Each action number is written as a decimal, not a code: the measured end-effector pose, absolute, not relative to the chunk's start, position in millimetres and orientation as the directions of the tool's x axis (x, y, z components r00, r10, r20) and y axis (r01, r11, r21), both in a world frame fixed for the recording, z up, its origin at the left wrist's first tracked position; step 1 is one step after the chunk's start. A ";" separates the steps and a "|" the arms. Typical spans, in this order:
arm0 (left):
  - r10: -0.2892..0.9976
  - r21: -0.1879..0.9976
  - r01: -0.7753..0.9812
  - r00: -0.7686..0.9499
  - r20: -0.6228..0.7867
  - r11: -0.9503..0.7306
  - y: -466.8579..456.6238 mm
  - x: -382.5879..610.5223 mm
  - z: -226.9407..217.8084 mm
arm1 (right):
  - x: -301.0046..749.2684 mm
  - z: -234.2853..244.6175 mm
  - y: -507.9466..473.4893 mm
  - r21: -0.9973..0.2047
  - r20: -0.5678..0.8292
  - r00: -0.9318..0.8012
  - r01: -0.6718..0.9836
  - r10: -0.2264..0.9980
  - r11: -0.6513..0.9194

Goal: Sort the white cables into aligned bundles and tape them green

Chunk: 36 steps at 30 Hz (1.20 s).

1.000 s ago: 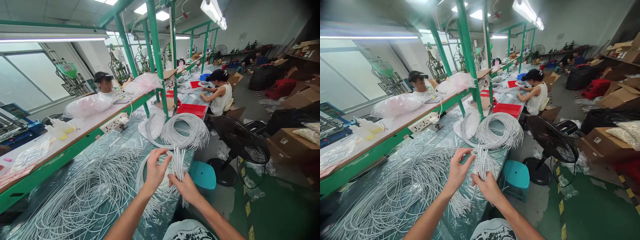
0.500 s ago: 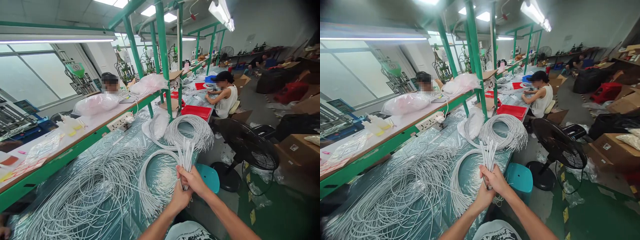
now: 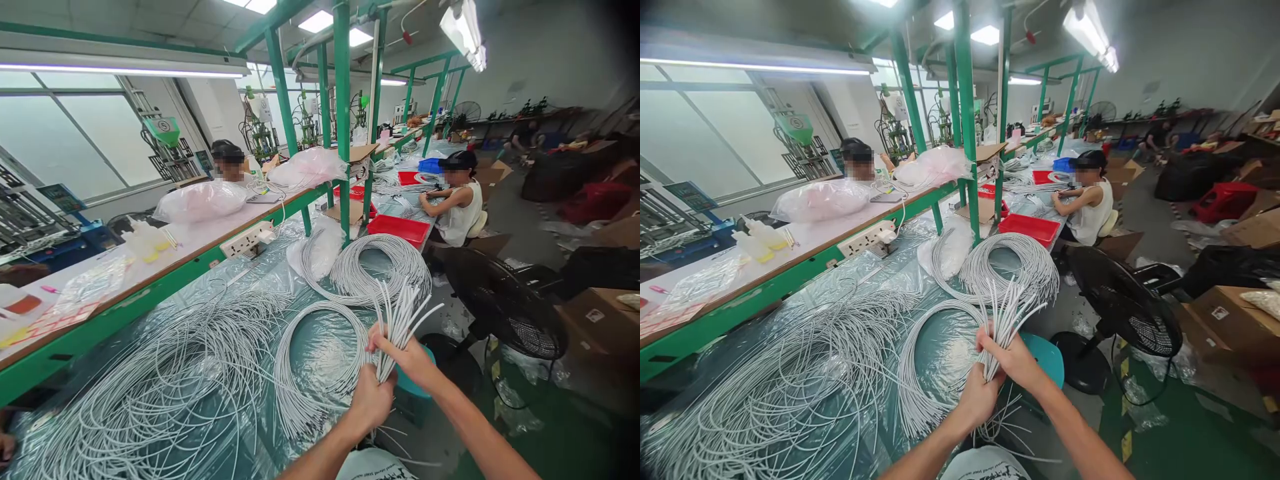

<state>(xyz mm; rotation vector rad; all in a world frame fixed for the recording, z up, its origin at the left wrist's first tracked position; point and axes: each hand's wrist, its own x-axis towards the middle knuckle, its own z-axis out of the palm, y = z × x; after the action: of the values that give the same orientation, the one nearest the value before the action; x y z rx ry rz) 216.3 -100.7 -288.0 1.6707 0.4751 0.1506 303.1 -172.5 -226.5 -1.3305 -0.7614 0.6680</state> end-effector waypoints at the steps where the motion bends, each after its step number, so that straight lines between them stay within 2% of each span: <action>1: 0.382 0.976 0.196 0.912 -0.148 -0.091 -100.7 216.2 -290.6 | 298.6 -231.7 -170.9 -0.977 0.043 0.587 -0.142 0.809 0.156; 4: 0.344 0.972 0.200 0.927 -0.147 -0.124 -102.5 214.9 -302.0 | 286.4 -251.2 -168.4 -0.855 -0.139 0.563 -0.483 0.814 0.187; 6: 0.334 0.962 0.240 0.924 -0.184 -0.133 -105.0 213.9 -310.4 | 282.4 -263.4 -169.1 -0.805 -0.202 0.578 -0.557 0.791 0.202; 11: 0.290 0.964 0.228 0.940 -0.181 -0.138 -111.2 214.7 -323.6 | 283.0 -276.3 -176.9 -0.784 -0.266 0.663 -0.571 0.700 0.243; 15: 0.272 0.929 0.303 0.932 -0.241 -0.214 -113.7 216.3 -329.2 | 284.3 -270.4 -183.4 -0.754 -0.269 0.621 -0.611 0.736 0.240; 19: 0.246 0.943 0.226 0.955 -0.165 -0.244 -113.2 216.7 -331.7 | 284.2 -265.0 -182.6 -0.744 -0.268 0.595 -0.628 0.757 0.230; 22: 0.215 0.959 0.167 0.970 -0.117 -0.231 -111.7 215.1 -331.4 | 283.2 -266.1 -179.3 -0.748 -0.284 0.585 -0.631 0.760 0.206; 27: 0.226 0.969 0.165 0.966 -0.122 -0.182 -110.9 211.6 -330.9 | 281.2 -269.9 -176.6 -0.756 -0.306 0.584 -0.629 0.752 0.180; 33: 0.249 0.958 0.201 0.957 -0.147 -0.204 -111.3 212.1 -332.1 | 280.9 -271.4 -176.2 -0.752 -0.317 0.587 -0.634 0.745 0.180; 36: 0.223 0.972 0.180 0.964 -0.143 -0.154 -111.4 212.1 -334.2 | 280.0 -271.7 -176.1 -0.749 -0.335 0.593 -0.639 0.732 0.174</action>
<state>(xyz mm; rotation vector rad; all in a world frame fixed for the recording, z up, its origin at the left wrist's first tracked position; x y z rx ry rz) 212.1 -111.4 -334.2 1.7344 0.3032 0.0386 280.0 -176.1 -271.7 -0.9999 -0.1097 0.9746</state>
